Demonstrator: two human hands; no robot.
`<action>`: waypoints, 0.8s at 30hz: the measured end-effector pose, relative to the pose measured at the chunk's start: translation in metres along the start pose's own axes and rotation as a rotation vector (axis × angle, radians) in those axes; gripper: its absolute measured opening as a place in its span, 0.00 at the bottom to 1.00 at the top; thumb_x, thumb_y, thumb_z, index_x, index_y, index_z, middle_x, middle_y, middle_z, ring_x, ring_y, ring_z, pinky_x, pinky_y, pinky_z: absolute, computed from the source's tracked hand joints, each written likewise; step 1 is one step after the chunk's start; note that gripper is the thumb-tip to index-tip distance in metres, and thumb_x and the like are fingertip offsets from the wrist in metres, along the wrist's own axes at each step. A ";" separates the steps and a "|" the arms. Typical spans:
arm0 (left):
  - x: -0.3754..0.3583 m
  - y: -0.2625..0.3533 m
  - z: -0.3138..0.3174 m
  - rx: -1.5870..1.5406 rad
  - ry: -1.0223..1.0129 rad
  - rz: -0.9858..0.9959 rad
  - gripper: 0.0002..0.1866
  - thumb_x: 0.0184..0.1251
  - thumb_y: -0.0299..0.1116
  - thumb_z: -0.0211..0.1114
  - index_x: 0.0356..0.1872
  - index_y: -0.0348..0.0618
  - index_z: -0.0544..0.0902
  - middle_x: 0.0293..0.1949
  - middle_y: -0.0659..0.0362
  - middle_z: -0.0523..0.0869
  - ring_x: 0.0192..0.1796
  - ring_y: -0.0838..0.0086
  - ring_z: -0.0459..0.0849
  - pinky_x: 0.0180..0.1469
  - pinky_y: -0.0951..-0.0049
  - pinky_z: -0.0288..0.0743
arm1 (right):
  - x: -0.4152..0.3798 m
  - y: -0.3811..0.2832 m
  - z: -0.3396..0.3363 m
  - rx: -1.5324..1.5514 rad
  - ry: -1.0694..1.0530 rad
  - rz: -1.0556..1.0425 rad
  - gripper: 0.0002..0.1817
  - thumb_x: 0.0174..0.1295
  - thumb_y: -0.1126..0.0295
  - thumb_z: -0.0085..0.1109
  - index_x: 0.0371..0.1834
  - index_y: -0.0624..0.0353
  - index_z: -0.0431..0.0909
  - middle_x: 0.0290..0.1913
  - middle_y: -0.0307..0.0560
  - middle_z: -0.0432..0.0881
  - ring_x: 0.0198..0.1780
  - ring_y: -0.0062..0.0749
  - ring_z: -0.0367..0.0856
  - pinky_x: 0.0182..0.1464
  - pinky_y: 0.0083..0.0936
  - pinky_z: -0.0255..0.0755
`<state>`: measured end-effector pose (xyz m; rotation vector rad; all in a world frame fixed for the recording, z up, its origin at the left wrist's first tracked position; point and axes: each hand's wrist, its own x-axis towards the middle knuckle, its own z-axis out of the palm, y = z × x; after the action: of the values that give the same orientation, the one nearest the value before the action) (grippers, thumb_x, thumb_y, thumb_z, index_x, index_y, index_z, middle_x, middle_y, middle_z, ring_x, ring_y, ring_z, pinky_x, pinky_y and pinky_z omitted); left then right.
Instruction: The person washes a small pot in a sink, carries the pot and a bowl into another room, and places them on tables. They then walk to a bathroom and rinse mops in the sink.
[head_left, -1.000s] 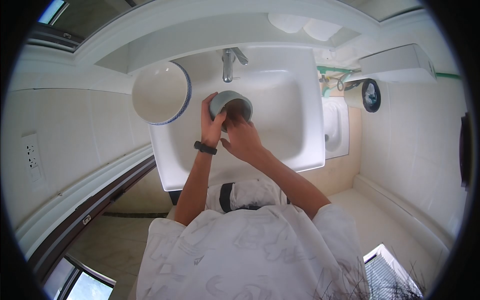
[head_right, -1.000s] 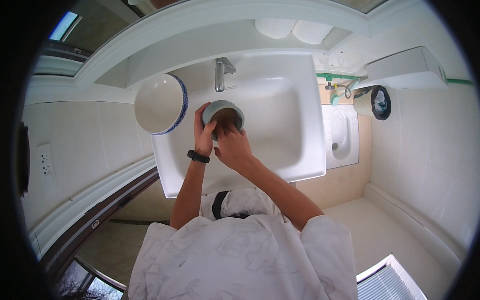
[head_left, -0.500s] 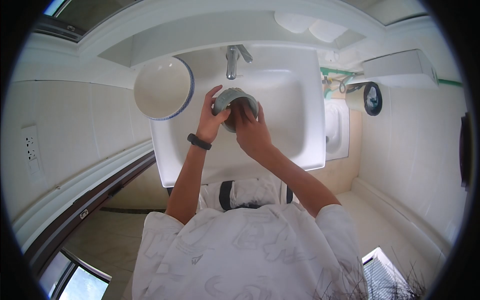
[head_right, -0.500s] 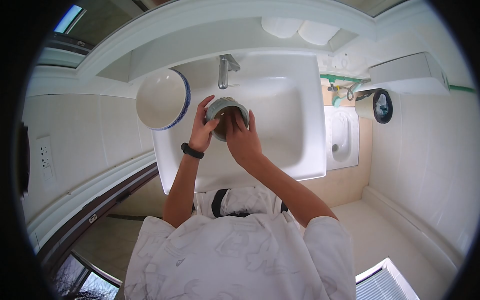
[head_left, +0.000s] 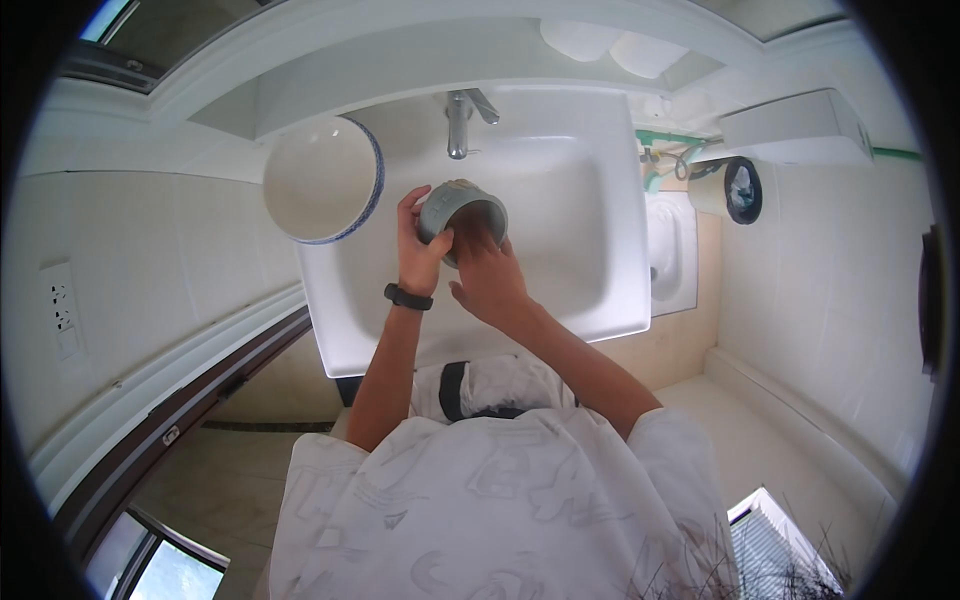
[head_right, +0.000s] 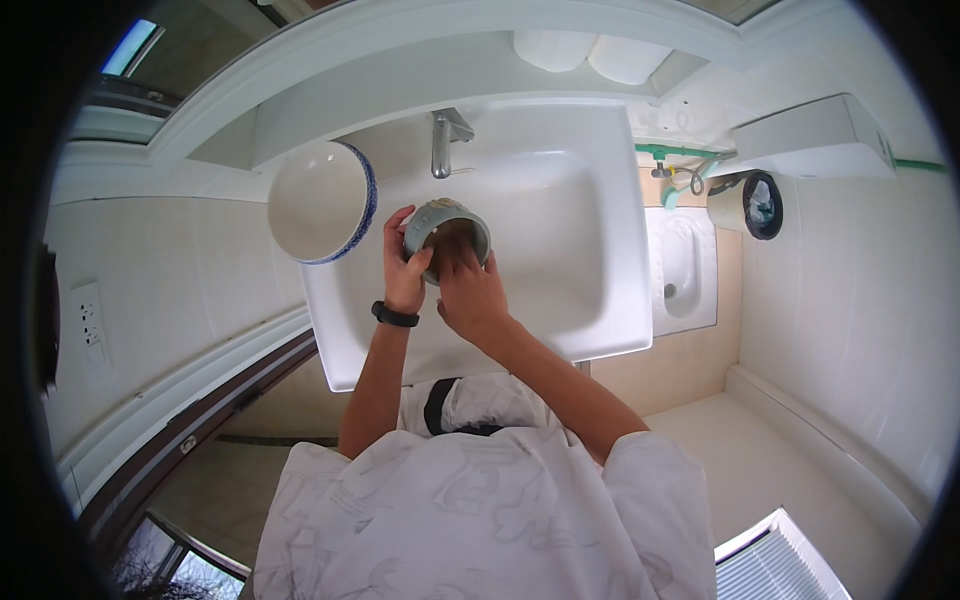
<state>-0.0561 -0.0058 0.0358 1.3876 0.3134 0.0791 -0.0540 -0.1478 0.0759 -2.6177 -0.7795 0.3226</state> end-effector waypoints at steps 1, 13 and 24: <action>-0.001 -0.005 -0.003 -0.035 -0.009 0.008 0.39 0.52 0.35 0.67 0.69 0.44 0.63 0.54 0.55 0.73 0.59 0.67 0.73 0.66 0.65 0.66 | 0.000 -0.005 -0.015 0.132 -0.112 0.020 0.38 0.53 0.64 0.68 0.66 0.65 0.64 0.65 0.56 0.72 0.71 0.46 0.64 0.70 0.50 0.59; 0.007 0.028 -0.018 -0.297 -0.279 -0.344 0.38 0.59 0.28 0.59 0.74 0.47 0.60 0.61 0.53 0.73 0.62 0.66 0.72 0.67 0.66 0.65 | -0.008 0.026 -0.023 0.007 -0.045 -0.297 0.13 0.56 0.71 0.61 0.46 0.58 0.80 0.57 0.49 0.78 0.70 0.46 0.65 0.67 0.47 0.65; 0.004 0.011 -0.005 -0.151 -0.126 -0.090 0.38 0.54 0.32 0.62 0.70 0.44 0.64 0.61 0.50 0.72 0.64 0.63 0.70 0.69 0.64 0.62 | -0.001 0.010 -0.014 -0.007 -0.089 -0.124 0.34 0.51 0.70 0.66 0.63 0.66 0.68 0.67 0.55 0.70 0.75 0.49 0.57 0.71 0.51 0.57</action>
<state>-0.0524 0.0018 0.0448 1.2209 0.2586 -0.0578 -0.0461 -0.1601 0.0844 -2.5619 -0.9698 0.4039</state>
